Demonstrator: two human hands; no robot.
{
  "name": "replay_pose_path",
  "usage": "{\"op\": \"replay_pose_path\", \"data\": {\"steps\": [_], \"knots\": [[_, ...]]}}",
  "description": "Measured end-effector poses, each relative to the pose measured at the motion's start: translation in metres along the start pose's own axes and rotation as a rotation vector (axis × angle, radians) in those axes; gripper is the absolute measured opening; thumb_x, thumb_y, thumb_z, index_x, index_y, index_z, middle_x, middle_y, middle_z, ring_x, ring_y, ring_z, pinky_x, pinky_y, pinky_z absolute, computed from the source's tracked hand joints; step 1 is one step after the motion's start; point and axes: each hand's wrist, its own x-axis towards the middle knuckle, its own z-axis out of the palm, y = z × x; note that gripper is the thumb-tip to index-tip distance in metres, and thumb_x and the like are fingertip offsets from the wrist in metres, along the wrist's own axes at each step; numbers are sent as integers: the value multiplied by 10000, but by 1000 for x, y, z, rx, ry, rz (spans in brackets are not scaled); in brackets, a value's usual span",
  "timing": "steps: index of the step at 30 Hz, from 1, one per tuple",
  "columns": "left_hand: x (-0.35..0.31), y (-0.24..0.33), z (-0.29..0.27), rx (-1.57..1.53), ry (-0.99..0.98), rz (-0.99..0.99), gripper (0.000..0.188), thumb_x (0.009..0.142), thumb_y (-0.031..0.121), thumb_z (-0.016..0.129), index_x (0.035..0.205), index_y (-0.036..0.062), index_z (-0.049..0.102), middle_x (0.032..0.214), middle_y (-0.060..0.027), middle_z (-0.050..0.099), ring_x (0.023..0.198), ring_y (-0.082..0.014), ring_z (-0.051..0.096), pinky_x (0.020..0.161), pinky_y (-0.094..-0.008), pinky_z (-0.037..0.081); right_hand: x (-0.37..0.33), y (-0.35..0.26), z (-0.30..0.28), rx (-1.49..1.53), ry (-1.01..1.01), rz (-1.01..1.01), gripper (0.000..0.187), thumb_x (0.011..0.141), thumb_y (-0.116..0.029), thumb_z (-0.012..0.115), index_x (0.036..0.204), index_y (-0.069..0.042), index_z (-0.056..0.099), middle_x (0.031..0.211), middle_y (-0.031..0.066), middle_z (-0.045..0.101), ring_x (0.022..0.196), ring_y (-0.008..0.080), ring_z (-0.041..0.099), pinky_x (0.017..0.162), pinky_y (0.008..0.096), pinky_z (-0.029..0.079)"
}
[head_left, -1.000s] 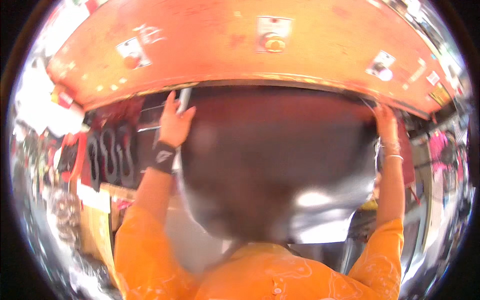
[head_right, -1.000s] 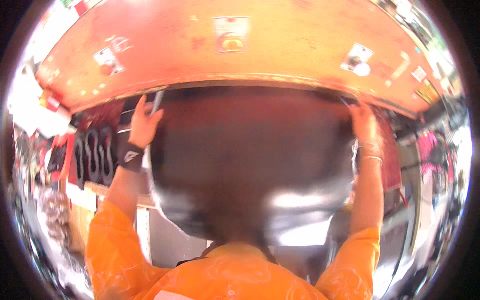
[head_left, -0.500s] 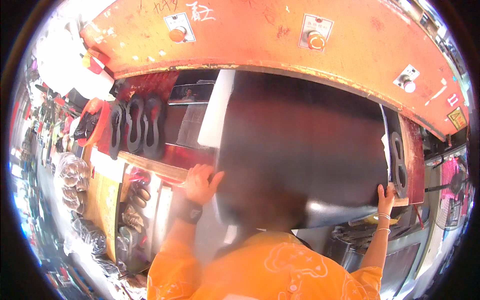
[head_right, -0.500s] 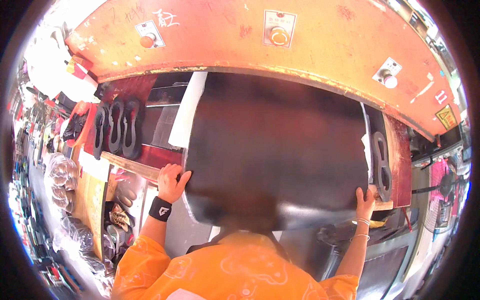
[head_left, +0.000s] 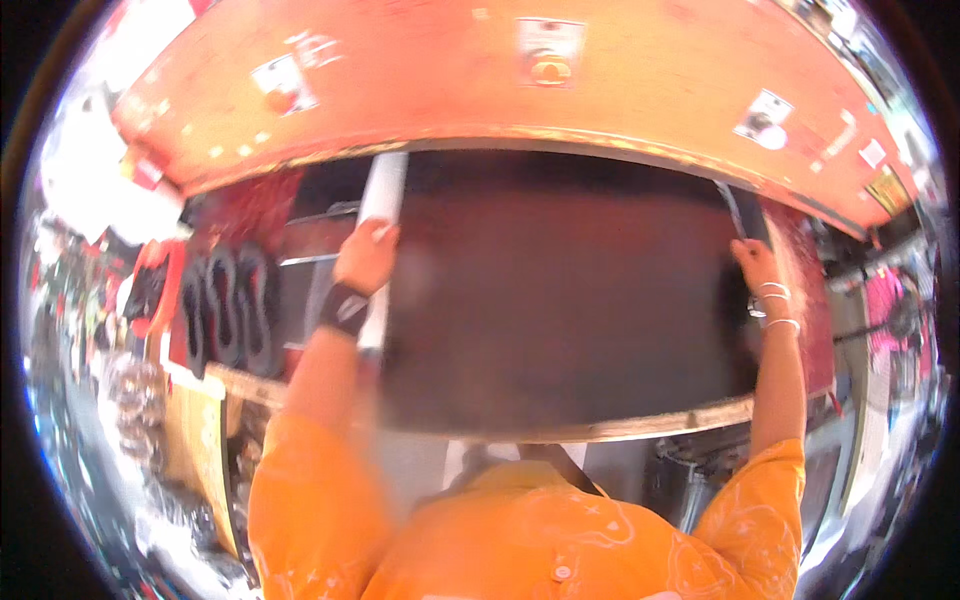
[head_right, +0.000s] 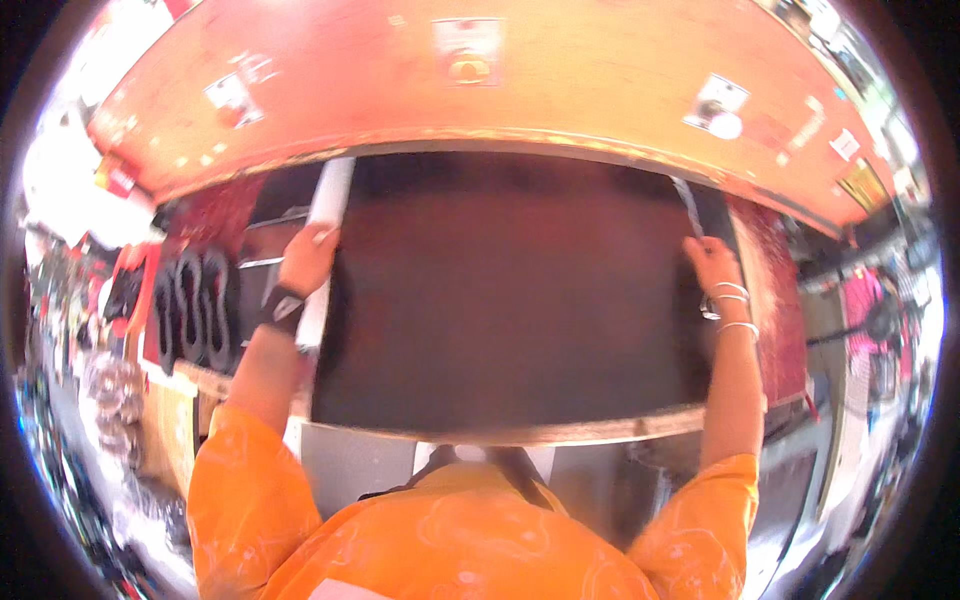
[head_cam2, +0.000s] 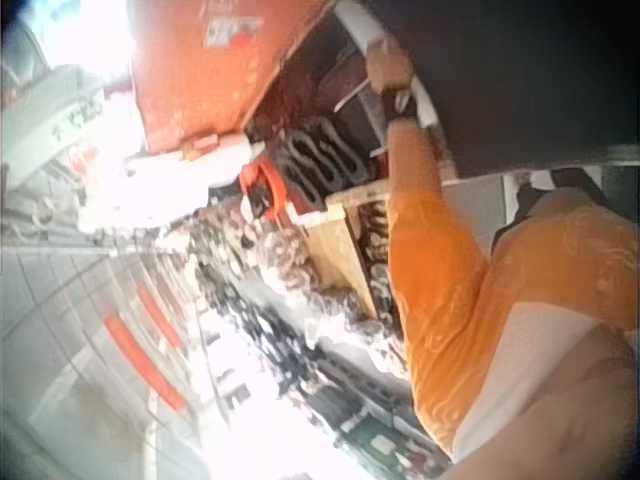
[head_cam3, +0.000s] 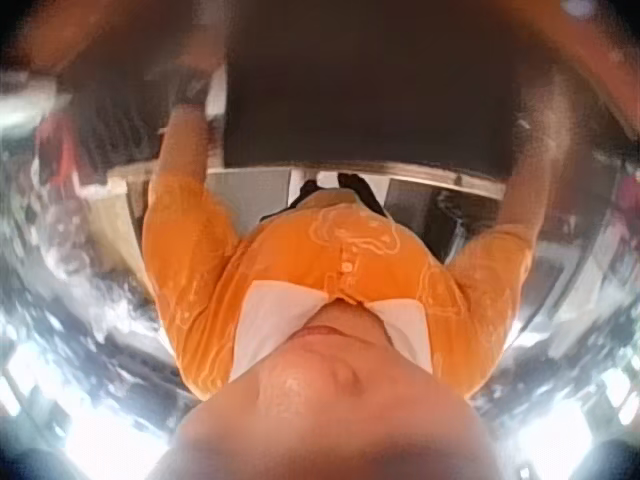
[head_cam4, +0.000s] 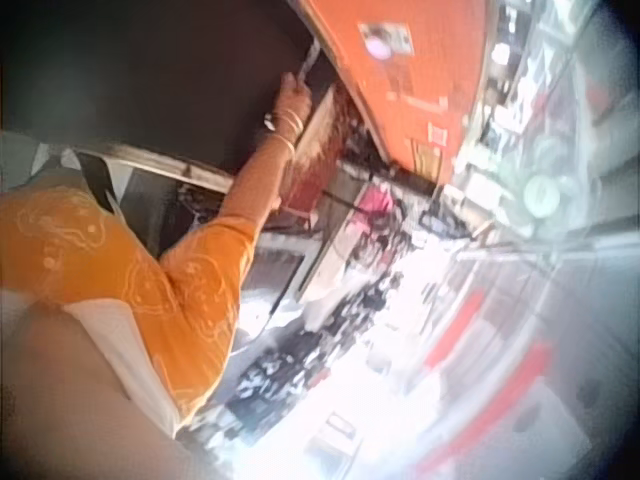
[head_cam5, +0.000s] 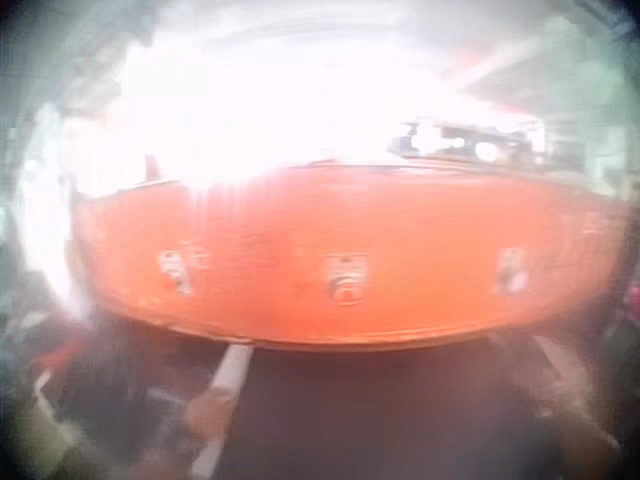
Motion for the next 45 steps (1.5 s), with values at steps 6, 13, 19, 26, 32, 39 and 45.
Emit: {"op": "replay_pose_path", "data": {"steps": [6,13,19,26,32,39,45], "knots": [[-89,-28,8,29,-75,34,482,891,206,583,1344,107,451,1208,-230,571,1049,-438,567,874,-466,464,-82,43,17,59,103,-39,571,781,-393,706,1181,-20,541,1017,256,640,961,410,616,825,455,483],[-21,-37,26,89,282,376,306,911,202,575,1207,124,564,966,-223,653,855,-404,635,689,-447,483,-49,18,27,-7,116,-42,516,772,-389,719,1140,-60,568,984,209,654,972,364,620,834,429,492],[-28,-49,41,75,426,243,248,915,222,573,1141,127,619,579,-97,505,488,-240,483,495,-385,374,-103,124,-27,-225,89,-34,837,667,-295,776,1400,-177,389,1455,180,298,1336,376,289,1076,483,281],[-39,-40,21,-35,232,152,328,877,209,627,1196,136,591,554,-69,430,500,-201,436,522,-362,385,-83,154,-29,7,-39,-139,817,593,-118,750,1360,-130,467,1407,145,424,1291,332,408,1096,412,299],[-69,-41,6,-22,98,180,348,866,211,635,1204,152,573,714,-156,609,633,-324,599,599,-418,466,-106,41,-54,741,-89,-118,800,775,-362,645,1414,21,354,1431,143,399,1323,244,371,1108,341,237],[-68,-45,8,-12,274,388,275,795,170,695,1062,135,641,1007,-105,638,898,-317,602,693,-425,501,-131,-170,38,733,-443,-389,734,658,-241,783,1330,-109,517,1371,156,454,1260,267,446,1053,361,340],[-73,-68,-6,-33,216,588,338,710,143,740,1033,82,660,1088,-64,618,1000,-290,556,826,-392,433,-147,-313,142,52,-210,-497,690,677,-377,745,1311,-218,525,1390,188,410,1259,382,409,1034,489,341]]}}
